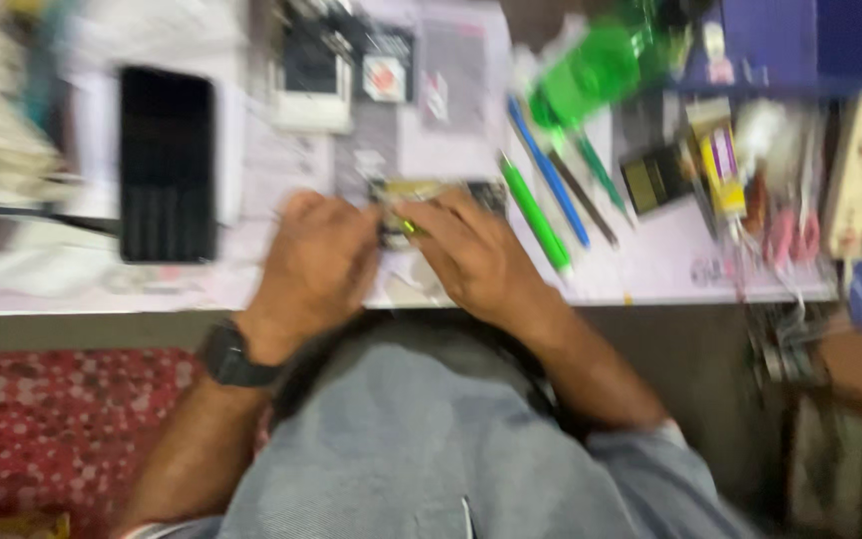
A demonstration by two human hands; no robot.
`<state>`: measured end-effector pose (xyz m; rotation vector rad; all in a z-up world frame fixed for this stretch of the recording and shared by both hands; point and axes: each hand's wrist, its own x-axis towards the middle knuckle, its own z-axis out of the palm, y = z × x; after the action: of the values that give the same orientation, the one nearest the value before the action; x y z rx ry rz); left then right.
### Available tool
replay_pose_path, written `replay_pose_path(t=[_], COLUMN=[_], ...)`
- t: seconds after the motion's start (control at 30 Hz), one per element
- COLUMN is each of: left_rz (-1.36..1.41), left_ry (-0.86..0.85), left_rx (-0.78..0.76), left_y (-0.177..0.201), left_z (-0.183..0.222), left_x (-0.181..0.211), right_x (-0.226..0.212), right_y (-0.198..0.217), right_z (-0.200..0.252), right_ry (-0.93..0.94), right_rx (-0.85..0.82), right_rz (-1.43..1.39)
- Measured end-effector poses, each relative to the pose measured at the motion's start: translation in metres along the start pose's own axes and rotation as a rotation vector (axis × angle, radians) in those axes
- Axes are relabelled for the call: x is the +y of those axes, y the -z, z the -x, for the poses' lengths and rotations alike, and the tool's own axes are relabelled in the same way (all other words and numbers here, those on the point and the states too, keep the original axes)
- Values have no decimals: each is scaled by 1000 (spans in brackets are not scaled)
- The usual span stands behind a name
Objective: The person disassembles the internal components of a mobile phone using a small pry tool and a brush, then interacts with another functional mobile phone showing an incoming call.
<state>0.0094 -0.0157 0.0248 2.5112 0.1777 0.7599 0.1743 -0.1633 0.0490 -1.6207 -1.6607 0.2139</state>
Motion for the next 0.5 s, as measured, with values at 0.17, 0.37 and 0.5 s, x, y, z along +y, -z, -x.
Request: replay_pose_path(t=[0.17, 0.37, 0.5], left_rz=[4, -39, -85], left_ry=[32, 20, -19], left_rx=[-82, -94, -85], left_y=[-3, -6, -7], left_z=[9, 14, 16], left_x=[-4, -9, -9], right_x=[9, 47, 65], right_y=[22, 73, 68], right_z=[23, 37, 35], right_ry=[-4, -143, -181], right_rx=[83, 159, 148], right_rz=[124, 486, 481])
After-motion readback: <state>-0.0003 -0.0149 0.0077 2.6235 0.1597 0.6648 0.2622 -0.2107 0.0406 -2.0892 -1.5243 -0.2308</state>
